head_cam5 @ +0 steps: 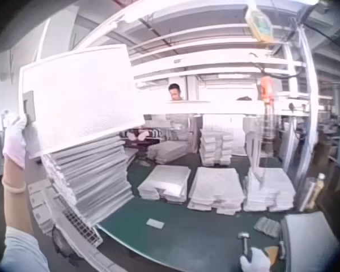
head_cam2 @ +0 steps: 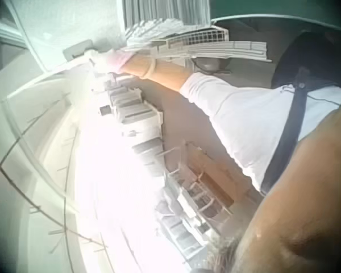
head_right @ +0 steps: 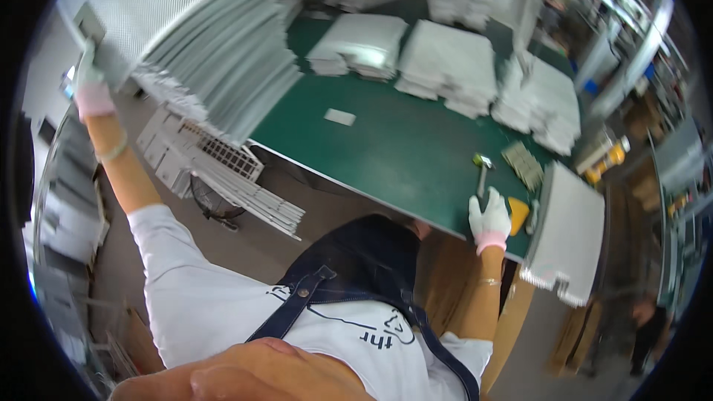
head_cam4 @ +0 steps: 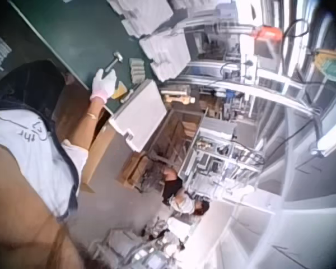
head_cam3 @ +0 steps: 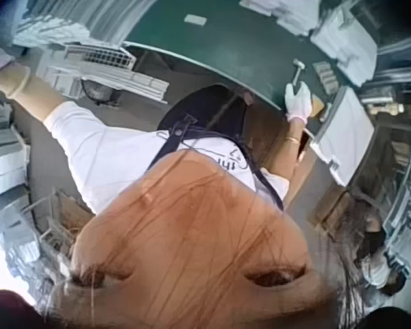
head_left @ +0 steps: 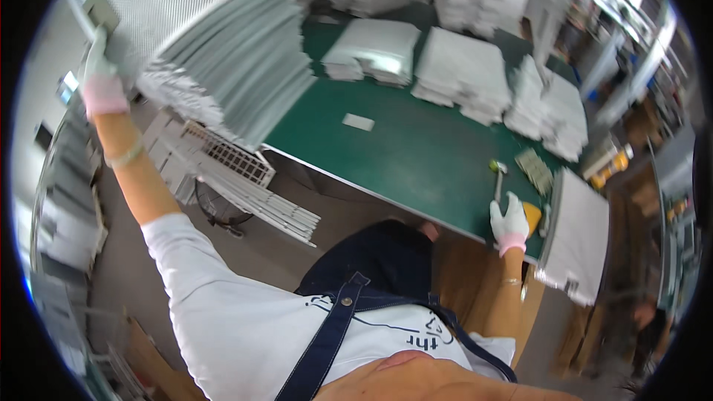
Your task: Assembling industrial air filters by placing metal mesh layers into metal frames and securing them using a pneumatic press.
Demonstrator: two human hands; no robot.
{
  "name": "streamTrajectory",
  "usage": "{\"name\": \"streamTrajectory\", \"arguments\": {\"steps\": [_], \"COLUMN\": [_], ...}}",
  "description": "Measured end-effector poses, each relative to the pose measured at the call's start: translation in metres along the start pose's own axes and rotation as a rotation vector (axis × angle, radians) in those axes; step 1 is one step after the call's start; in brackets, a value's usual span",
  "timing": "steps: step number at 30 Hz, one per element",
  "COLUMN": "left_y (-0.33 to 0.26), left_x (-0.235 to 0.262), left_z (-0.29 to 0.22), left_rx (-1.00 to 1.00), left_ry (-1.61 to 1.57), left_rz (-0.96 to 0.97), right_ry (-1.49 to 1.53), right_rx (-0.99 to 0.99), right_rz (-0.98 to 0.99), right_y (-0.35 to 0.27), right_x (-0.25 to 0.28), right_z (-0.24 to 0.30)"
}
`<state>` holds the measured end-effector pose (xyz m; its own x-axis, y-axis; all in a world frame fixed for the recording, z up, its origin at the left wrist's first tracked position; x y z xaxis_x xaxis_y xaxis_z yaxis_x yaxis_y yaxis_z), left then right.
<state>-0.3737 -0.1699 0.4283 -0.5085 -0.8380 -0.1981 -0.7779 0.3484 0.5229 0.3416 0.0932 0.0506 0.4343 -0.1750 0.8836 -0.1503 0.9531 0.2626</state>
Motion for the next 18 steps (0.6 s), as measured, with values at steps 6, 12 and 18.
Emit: {"name": "streamTrajectory", "arguments": {"steps": [6, 12, 18], "left_y": [0.106, 0.102, 0.101], "left_x": [-0.028, -0.035, -0.002], "left_z": [-0.009, 0.059, 0.03], "left_rx": [0.108, 0.579, 0.319], "left_ry": [0.563, -0.271, 0.773], "left_rz": [0.296, 0.048, -0.048], "right_ry": [-0.072, -0.059, -0.159], "right_rx": [0.018, -0.027, 0.025], "right_rz": [0.168, 0.178, 0.112], "right_y": [0.02, 0.018, 0.017], "right_x": [-0.019, -0.001, 0.003], "right_z": [0.027, 0.013, -0.001]}}
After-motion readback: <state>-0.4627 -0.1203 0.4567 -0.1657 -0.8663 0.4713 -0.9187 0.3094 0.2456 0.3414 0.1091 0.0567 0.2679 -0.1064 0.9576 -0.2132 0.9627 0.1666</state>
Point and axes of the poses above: each hand's wrist, its own y-axis towards the middle knuckle, its own x-axis out of the back of the hand, z = x × y, the point moved 9 cm from there along y, towards the middle knuckle, and after that the axes turned 9 degrees about x, right-handed, at the moved point
